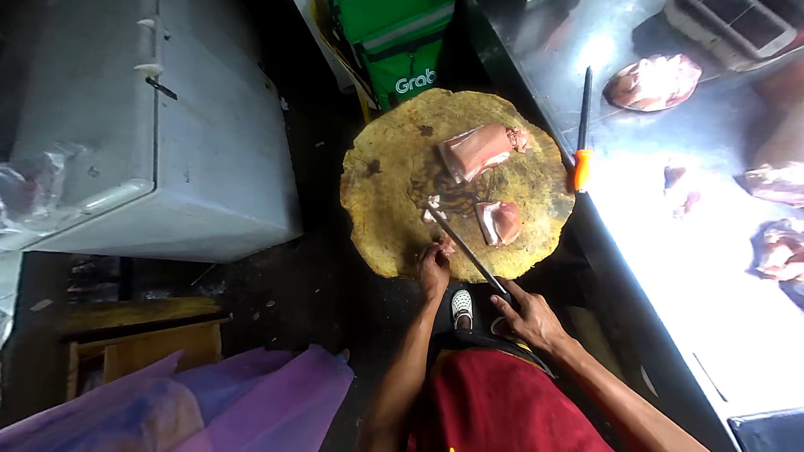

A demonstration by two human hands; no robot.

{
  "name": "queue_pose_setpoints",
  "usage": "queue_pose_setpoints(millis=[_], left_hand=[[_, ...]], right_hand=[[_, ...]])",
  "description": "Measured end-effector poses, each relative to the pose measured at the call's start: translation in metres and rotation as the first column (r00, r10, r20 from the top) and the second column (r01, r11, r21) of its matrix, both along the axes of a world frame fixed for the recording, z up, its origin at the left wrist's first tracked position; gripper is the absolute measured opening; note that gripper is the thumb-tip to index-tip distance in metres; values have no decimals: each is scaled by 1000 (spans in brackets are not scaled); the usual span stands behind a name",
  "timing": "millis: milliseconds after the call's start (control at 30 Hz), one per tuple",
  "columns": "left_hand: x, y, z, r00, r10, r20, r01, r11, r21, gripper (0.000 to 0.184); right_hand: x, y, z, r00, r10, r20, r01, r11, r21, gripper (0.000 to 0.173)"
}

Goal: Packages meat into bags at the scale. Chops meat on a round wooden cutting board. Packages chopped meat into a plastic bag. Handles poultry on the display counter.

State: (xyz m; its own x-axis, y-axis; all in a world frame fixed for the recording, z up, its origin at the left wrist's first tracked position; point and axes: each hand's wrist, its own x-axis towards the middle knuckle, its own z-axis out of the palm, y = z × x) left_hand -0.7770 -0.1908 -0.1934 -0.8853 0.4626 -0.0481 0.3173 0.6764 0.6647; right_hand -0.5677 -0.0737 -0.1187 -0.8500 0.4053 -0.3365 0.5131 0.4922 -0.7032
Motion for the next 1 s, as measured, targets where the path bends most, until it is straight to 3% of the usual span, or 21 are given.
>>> queue_pose_setpoints(millis=[67, 133, 233, 300, 467, 600, 667, 767, 900, 1000], left_hand=[[3, -4, -5, 1000, -1, 4, 1, 999, 41, 22], [5, -5, -7, 1000, 28, 2, -28, 996, 83, 24], [5, -2, 3, 996, 60, 62, -61, 998, 21, 32], [2, 1, 3, 997, 60, 42, -59, 998, -23, 30], [-5, 9, 11, 992, 78, 98, -73, 996, -55, 26], [11, 23, 12, 998, -3, 65, 4, 1000, -13, 46], [8, 35, 14, 993, -94, 64, 101, 988, -113, 45], [-30, 51, 14, 980, -190, 52, 197, 957, -211, 28], [-95, 66, 22, 962, -235, -137, 211, 963, -170, 26], [-105, 74, 42, 939, -277, -206, 228, 946, -232, 31]], right_hand=[[2, -8, 6, 990, -23, -136, 26, 1000, 15, 55], [3, -12, -5, 986, -15, -168, 18, 1000, 19, 54], [-5, -4, -25, 983, 90, 160, -86, 996, -33, 54], [-5, -2, -31, 968, 106, 227, -95, 994, -59, 55], [27, -18, -47, 995, -65, -79, 67, 998, 11, 56], [34, -19, -74, 983, -181, -43, 179, 983, -36, 54], [35, -17, -71, 980, -196, -44, 193, 978, -79, 53], [42, -18, -59, 963, -245, -110, 235, 967, -96, 54], [53, -20, -41, 911, -362, -197, 357, 932, -62, 54], [52, -17, -42, 854, -487, -183, 499, 866, 26, 56]])
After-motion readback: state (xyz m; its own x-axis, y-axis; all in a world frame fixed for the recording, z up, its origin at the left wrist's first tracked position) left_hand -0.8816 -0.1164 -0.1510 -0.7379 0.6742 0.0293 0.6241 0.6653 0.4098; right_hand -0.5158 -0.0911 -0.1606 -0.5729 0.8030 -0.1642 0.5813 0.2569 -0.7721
